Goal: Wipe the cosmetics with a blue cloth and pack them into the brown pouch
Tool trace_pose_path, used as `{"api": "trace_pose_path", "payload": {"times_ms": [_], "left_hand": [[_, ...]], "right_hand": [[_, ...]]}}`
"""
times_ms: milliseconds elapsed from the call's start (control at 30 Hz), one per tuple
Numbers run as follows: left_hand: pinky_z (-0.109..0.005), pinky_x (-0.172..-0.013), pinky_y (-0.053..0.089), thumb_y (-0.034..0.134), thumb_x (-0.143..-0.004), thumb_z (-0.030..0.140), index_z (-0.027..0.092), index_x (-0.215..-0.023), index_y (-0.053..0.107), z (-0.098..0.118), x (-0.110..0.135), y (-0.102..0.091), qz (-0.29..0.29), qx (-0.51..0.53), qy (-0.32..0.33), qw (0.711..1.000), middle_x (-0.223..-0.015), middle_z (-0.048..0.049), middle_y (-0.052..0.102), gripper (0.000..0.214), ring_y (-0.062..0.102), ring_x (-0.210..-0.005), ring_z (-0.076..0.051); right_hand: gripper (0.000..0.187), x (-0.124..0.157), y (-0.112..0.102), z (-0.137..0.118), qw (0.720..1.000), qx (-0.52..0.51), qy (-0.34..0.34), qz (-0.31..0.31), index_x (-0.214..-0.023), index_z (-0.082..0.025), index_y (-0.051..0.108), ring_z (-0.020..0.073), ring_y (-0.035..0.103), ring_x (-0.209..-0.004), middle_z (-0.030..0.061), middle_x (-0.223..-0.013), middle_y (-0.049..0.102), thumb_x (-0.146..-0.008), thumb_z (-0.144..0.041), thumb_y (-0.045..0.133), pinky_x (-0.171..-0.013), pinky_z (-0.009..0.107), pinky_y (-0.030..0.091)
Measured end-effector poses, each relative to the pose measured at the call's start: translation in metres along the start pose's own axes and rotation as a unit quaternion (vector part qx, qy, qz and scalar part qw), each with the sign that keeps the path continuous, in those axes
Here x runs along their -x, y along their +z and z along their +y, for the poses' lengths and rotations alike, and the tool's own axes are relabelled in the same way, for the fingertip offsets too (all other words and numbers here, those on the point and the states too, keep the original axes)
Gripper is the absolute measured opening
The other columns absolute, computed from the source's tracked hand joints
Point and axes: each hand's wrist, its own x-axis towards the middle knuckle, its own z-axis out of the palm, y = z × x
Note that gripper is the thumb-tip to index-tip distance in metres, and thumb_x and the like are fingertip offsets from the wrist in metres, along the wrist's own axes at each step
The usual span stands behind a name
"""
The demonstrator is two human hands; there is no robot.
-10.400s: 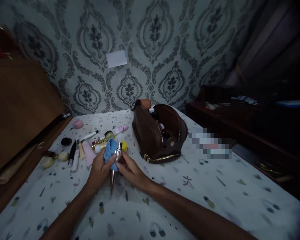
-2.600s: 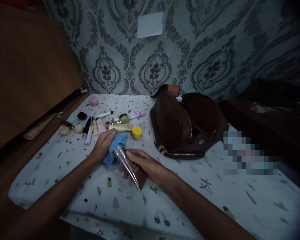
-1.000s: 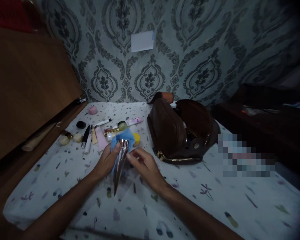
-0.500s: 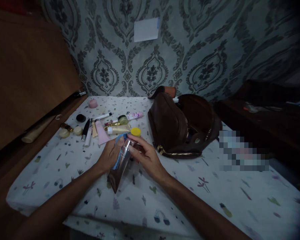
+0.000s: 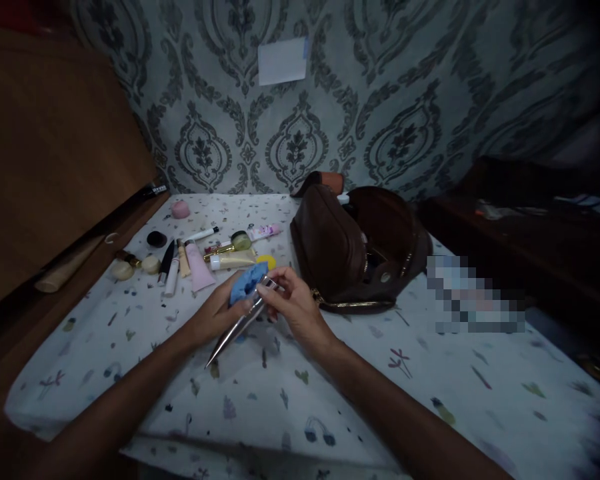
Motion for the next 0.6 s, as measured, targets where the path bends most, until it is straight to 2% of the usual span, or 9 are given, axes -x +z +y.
{"api": "trace_pose_path", "payload": {"times_ms": [100,167,267,367,500,600], "left_hand": [[-0.038,-0.096,0.049,0.065,-0.084,0.048,0.023,-0.138,0.048,0.010,0.002,-0.002,-0.088,0.033,-0.018,0.995,-0.121,-0.0105,0.064,0.062,0.062,-0.109,-0.029],[-0.038,-0.096,0.048,0.062,-0.087,0.043,0.023,-0.138,0.048,0.014,0.002,-0.004,-0.099,0.027,-0.024,0.994,-0.117,-0.0103,0.066,0.056,0.062,-0.109,-0.029],[-0.037,-0.096,0.047,0.059,-0.090,0.039,0.022,-0.134,0.054,0.014,0.002,-0.007,-0.068,-0.028,-0.018,0.997,-0.116,-0.0086,0.067,0.047,0.061,-0.107,-0.028],[-0.032,-0.088,0.048,0.061,-0.088,0.038,0.020,-0.124,0.062,0.010,0.000,-0.011,-0.029,-0.076,-0.006,0.997,-0.110,-0.0059,0.068,0.040,0.062,-0.098,-0.025],[-0.025,-0.067,0.044,0.067,-0.084,0.043,0.019,-0.091,0.068,0.004,-0.001,-0.019,0.025,-0.162,0.006,0.986,-0.078,0.0003,0.065,0.025,0.058,-0.073,-0.017],[-0.024,-0.055,0.037,0.066,-0.084,0.047,0.019,-0.068,0.062,0.002,0.000,-0.023,0.052,-0.243,0.031,0.968,-0.059,0.0034,0.052,0.032,0.047,-0.057,-0.013]], "right_hand": [[0.052,-0.002,-0.001,0.001,1.000,0.008,-0.018,0.008,-0.112,-0.024,0.058,0.0056,0.044,-0.049,-0.0026,-0.087,0.057,-0.069,-0.045,0.079,-0.040,0.020,0.037],[0.049,-0.002,-0.002,0.001,1.000,0.016,-0.020,0.003,-0.114,-0.024,0.063,0.0058,0.044,-0.048,-0.0014,-0.087,0.058,-0.072,-0.045,0.077,-0.041,0.022,0.038],[0.046,-0.003,-0.005,-0.001,1.000,-0.013,-0.006,-0.004,-0.112,-0.023,0.067,0.0084,0.049,-0.052,-0.0011,-0.082,0.057,-0.074,-0.047,0.075,-0.045,0.024,0.042],[0.047,-0.003,-0.008,-0.004,0.998,-0.057,0.010,-0.011,-0.110,-0.022,0.067,0.0104,0.053,-0.056,-0.0018,-0.076,0.057,-0.071,-0.047,0.076,-0.048,0.025,0.045],[0.047,-0.005,-0.011,-0.005,0.998,-0.063,0.016,-0.001,-0.103,-0.020,0.066,0.0093,0.051,-0.052,-0.0017,-0.076,0.060,-0.067,-0.047,0.079,-0.045,0.024,0.042],[0.040,-0.007,-0.012,-0.004,0.999,-0.027,0.012,0.023,-0.090,-0.017,0.064,0.0059,0.044,-0.048,-0.0031,-0.073,0.057,-0.068,-0.048,0.079,-0.043,0.021,0.036]]}}
